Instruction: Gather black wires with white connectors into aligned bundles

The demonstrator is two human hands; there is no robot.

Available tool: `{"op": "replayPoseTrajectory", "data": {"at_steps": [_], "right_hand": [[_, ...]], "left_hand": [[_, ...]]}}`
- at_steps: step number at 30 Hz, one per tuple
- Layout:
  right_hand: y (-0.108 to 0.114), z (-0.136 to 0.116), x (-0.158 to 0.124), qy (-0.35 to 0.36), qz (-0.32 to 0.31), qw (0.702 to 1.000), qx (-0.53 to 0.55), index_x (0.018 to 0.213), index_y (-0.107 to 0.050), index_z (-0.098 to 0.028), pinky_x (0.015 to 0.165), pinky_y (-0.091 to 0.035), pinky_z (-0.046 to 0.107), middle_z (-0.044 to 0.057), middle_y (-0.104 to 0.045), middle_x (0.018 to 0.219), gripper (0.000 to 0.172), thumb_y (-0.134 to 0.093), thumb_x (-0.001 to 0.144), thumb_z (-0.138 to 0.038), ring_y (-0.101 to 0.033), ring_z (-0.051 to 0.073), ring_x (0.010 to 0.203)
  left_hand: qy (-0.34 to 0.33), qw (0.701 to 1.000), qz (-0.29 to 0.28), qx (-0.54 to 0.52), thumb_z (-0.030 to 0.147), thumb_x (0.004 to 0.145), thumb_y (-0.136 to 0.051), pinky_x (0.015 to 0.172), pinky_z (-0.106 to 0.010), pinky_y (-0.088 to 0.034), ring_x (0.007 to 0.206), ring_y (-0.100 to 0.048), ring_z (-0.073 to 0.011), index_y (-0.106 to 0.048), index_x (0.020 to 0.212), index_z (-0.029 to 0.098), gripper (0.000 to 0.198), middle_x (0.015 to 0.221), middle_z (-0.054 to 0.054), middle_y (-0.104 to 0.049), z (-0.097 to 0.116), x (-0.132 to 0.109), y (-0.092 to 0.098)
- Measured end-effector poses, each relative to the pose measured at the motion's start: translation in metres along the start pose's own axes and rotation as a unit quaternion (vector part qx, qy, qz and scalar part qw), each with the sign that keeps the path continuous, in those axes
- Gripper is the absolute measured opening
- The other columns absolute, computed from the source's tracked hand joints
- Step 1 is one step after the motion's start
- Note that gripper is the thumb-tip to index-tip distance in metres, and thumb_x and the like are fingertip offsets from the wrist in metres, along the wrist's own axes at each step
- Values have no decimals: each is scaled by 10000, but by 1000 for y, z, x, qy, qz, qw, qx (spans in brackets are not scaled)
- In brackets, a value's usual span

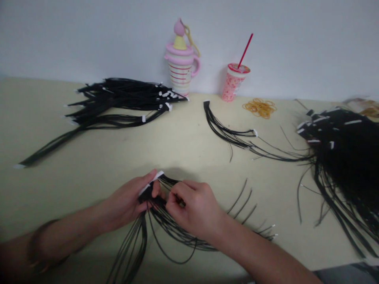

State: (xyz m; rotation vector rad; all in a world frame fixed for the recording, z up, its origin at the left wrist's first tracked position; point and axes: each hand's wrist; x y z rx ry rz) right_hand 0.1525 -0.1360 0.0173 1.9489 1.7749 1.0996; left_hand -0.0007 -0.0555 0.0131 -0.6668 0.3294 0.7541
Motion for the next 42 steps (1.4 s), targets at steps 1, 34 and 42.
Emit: {"op": "replayPoseTrajectory", "data": {"at_steps": [1,34,42], "right_hand": [[0,-1,1,0,-5,1000,-1,645,-566,-150,472,-319,200,-28,-500,565,133,-497,746,-95,-424,64,498],[-5,-6,2,17,3,1000,21,653,-580,-142,449,-313,171,-39,-520,545,95,-539,710,-78,-435,44,470],[-3,-8,0,26,-29,998,-47,667,-597,-138,463,-321,209,-18,-539,565,136,-500,757,-109,-455,68,482]], "left_hand": [[-1,1000,-12,5,476,841,-413,463,-187,-331,461,-419,-74,-557,583,157,435,499,27,-485,-1,0,0],[-31,997,-40,63,439,863,-377,381,-174,-296,364,-410,-56,-556,548,149,464,445,34,-478,-4,-4,-5],[-43,985,-6,170,432,866,-374,408,-194,-313,348,-408,-73,-564,546,165,459,362,50,-422,2,-9,-11]]}}
Point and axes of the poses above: each hand's wrist, its own x-axis towards the middle knuckle, its own y-axis out of the back of the hand, z = x × y
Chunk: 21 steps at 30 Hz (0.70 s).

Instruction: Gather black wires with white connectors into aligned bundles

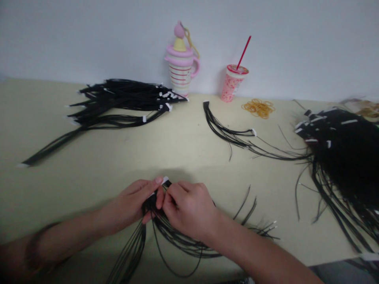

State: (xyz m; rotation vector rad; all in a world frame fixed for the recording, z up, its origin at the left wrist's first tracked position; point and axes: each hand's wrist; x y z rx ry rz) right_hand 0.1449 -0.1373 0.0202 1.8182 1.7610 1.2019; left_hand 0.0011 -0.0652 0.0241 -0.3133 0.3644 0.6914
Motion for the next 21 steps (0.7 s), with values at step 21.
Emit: {"op": "replayPoseTrajectory", "data": {"at_steps": [21], "right_hand": [[-2,2,0,-15,13,1000,5,652,-577,-133,482,-337,200,-19,-546,558,132,-516,766,-110,-472,65,494]], "left_hand": [[21,987,-43,-155,421,877,-373,389,-166,-276,355,-377,-37,-564,565,140,461,452,37,-466,-6,6,6]]}}
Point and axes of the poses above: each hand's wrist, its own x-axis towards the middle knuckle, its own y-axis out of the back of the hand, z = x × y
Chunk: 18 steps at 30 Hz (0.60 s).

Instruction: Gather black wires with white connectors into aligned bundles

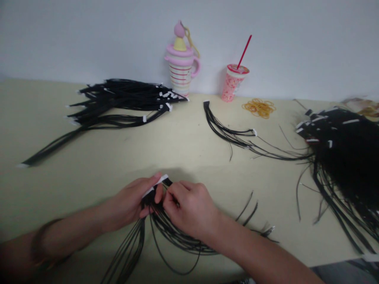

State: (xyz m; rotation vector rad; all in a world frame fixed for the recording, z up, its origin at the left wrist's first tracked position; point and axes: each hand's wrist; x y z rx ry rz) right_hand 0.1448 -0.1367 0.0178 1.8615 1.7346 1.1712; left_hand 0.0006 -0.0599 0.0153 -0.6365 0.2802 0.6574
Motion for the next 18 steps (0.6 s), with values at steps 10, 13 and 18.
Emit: {"op": "replayPoseTrajectory", "data": {"at_steps": [10,13,18], "right_hand": [[-1,0,0,19,-19,1000,-6,671,-592,-123,520,-350,219,1,-564,593,157,-499,795,-99,-492,84,531],[-1,-1,0,12,-30,999,7,674,-595,-125,533,-355,220,4,-563,605,181,-477,809,-101,-487,85,536],[6,1,7,-21,-49,998,17,683,-579,-146,535,-346,201,-15,-554,615,178,-467,819,-120,-483,72,546]], "left_hand": [[-3,988,-13,151,462,877,-325,422,-191,-335,370,-431,-77,-569,586,157,486,385,38,-475,3,-3,0],[8,986,-24,167,463,882,-305,416,-190,-329,368,-439,-76,-571,588,160,498,398,34,-494,5,-5,-1],[-5,998,-6,59,423,873,-375,436,-179,-341,422,-464,-74,-578,589,152,441,461,31,-510,2,-2,-3]]}}
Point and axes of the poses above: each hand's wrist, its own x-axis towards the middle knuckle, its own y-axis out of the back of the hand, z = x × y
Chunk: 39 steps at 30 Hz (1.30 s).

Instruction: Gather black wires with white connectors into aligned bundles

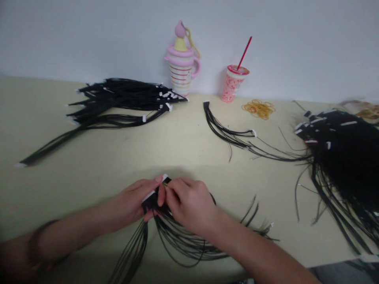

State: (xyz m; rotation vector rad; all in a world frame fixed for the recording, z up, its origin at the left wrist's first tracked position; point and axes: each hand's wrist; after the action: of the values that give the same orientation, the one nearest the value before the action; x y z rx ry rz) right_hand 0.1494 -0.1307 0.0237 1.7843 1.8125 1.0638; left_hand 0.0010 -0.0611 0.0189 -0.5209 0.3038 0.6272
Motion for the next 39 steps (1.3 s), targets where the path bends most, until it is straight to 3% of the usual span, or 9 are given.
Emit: {"op": "replayPoseTrajectory", "data": {"at_steps": [3,6,10,14,22,27,32,36,39], "right_hand": [[12,9,4,-41,-50,998,11,806,-577,-175,465,-302,186,-59,-486,544,69,-508,809,-182,-425,59,465],[25,25,6,-73,-51,996,-25,908,-561,-180,455,-295,190,-70,-447,530,181,-598,745,-250,-406,70,456],[34,45,8,-69,-40,995,-68,953,-580,-161,636,-404,228,29,-571,825,332,-685,657,-271,-527,130,709],[41,56,10,-83,-40,994,-52,771,-630,-174,606,-397,206,8,-601,746,49,-590,748,-190,-535,109,657],[53,68,11,-154,63,983,-77,677,-635,-156,494,-347,215,-8,-593,583,132,-636,726,-278,-483,95,499],[51,61,12,-138,79,986,-51,733,-641,-163,487,-372,224,3,-595,623,272,-691,654,-419,-489,104,518],[48,20,8,-47,241,969,-30,742,-601,-160,552,-397,243,21,-591,697,134,-654,722,-281,-481,111,593],[32,-6,0,63,80,995,-10,665,-606,-160,485,-351,224,-9,-538,564,150,-553,800,-196,-467,85,505],[17,-4,-4,53,-7,997,-61,827,-665,-165,520,-383,246,24,-588,646,179,-501,838,-236,-518,111,563]], "left_hand": [[10,995,12,-94,428,859,-411,515,-194,-403,526,-557,-106,-582,616,154,405,541,13,-561,-3,3,2],[20,989,22,-142,452,854,-407,658,-249,-451,595,-600,-141,-593,635,158,411,535,3,-564,-4,5,4],[12,987,22,-157,449,861,-397,683,-252,-447,607,-587,-139,-600,644,162,413,508,6,-535,-5,5,7],[14,990,-7,-143,465,873,-349,653,-243,-427,562,-554,-129,-587,658,164,440,431,32,-436,-2,2,5],[4,987,-50,-151,463,894,-284,676,-265,-410,520,-526,-118,-567,717,160,451,385,63,-367,0,-2,3],[-5,982,-9,-189,455,891,-310,655,-237,-410,636,-578,-140,-554,707,168,419,473,3,-538,-3,4,5],[-17,977,-11,-213,466,875,-349,657,-284,-438,695,-593,-170,-567,777,155,392,687,-70,-646,-6,7,5],[-30,975,-11,-221,438,878,-370,686,-302,-460,699,-584,-161,-593,795,132,387,721,-66,-635,-8,7,4],[-29,974,-6,-225,425,880,-376,690,-269,-462,699,-569,-138,-606,797,118,393,729,-60,-618,-7,8,5]]}}
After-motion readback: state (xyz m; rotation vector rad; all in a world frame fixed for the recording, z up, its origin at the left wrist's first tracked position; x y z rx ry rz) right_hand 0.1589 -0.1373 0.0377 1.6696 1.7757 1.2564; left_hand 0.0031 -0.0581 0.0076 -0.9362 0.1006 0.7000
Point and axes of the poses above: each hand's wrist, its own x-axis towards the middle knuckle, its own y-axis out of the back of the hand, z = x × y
